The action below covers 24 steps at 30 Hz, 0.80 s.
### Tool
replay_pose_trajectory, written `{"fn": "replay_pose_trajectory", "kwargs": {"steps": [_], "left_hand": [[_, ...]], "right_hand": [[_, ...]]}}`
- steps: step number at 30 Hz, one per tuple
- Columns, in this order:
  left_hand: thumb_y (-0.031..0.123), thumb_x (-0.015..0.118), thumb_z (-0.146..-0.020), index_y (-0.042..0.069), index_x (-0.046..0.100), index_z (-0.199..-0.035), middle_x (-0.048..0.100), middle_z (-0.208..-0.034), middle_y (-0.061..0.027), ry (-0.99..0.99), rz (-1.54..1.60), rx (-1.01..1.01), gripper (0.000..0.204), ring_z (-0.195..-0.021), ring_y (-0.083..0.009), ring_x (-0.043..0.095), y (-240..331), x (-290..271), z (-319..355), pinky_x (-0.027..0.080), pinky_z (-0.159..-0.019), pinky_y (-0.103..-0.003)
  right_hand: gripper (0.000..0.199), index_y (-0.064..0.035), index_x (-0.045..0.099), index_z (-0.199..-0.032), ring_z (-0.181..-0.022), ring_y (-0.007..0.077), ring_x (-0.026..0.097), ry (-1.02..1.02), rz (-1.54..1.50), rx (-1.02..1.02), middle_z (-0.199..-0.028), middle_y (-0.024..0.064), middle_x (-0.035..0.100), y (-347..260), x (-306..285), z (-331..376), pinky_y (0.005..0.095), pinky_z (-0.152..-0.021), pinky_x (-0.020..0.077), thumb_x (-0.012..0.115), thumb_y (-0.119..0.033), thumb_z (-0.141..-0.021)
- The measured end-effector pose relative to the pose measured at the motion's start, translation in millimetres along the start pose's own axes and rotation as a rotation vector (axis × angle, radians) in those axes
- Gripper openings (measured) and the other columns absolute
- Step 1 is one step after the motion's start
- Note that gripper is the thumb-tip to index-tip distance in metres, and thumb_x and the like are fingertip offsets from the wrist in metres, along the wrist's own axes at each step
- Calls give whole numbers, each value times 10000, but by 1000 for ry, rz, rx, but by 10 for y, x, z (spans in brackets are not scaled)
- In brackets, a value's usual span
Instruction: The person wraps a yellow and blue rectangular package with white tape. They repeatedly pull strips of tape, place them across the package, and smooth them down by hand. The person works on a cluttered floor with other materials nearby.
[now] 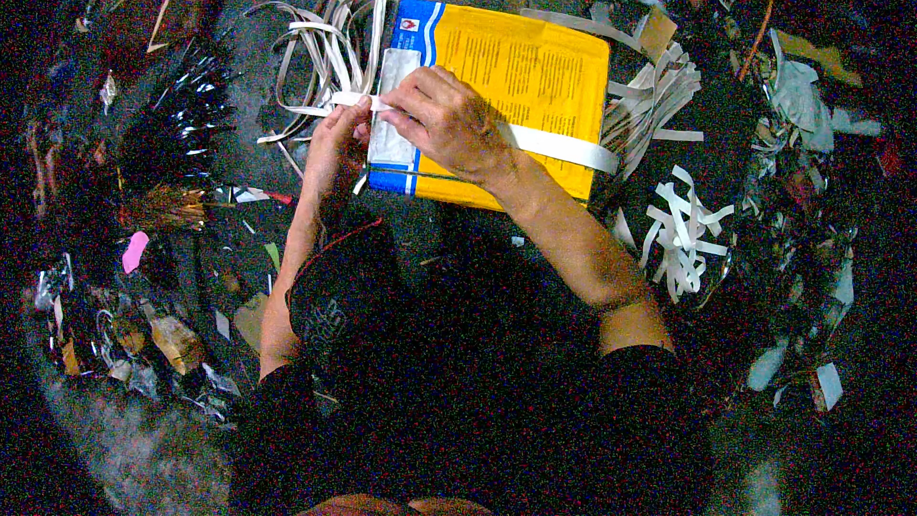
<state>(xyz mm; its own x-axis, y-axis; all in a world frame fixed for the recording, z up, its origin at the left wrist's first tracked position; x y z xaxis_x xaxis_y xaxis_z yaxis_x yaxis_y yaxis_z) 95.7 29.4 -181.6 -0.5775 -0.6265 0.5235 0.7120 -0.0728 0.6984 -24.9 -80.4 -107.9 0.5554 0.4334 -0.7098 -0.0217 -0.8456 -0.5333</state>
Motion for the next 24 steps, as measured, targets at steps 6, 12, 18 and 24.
{"fn": "replay_pose_trajectory", "kwargs": {"steps": [6, 12, 18, 24], "left_hand": [[184, 679, -883, 37, 573, -908, 598, -790, -23, 49, 90, -38, 183, -693, -77, 551, -200, -345, -211, 433, -602, -204], [170, 667, -888, 58, 579, -885, 590, -782, -11, 105, 126, -42, 142, -685, -79, 546, -369, -695, -456, 422, -610, -196], [407, 568, -925, 48, 576, -1018, 574, -835, -20, -61, 537, -134, 371, -749, -105, 526, 16, -103, -64, 432, -661, -265], [249, 662, -905, 44, 600, -862, 560, -733, 9, 48, -125, -9, 218, -648, -56, 466, 56, 52, 21, 371, -602, -201]], "right_hand": [[159, -41, 677, -929, -788, 249, 601, -6, -14, 9, -842, 85, 612, 2, -17, 16, 346, -683, 504, 730, -80, -784], [152, -44, 683, -924, -779, 249, 602, 1, -25, 16, -844, 82, 617, -2, 7, 11, 347, -683, 506, 729, -72, -781], [145, -44, 680, -910, -793, 249, 604, 9, -10, 27, -849, 84, 620, 34, -9, -13, 351, -700, 509, 728, -83, -779], [147, -44, 659, -896, -798, 258, 602, 17, 24, 0, -838, 85, 607, -3, 13, -33, 358, -706, 507, 723, -107, -780]]}}
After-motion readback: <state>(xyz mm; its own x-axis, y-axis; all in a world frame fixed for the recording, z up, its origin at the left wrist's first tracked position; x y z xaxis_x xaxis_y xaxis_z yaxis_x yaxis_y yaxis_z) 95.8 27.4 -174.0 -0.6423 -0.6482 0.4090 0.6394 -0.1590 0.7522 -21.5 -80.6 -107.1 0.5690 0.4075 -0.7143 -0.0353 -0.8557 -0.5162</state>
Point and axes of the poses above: each hand's wrist, its own z-axis away from the middle knuckle, its own x-axis out of the palm, y = z × x, the point moved 3 cm from there along -z, towards the middle knuckle
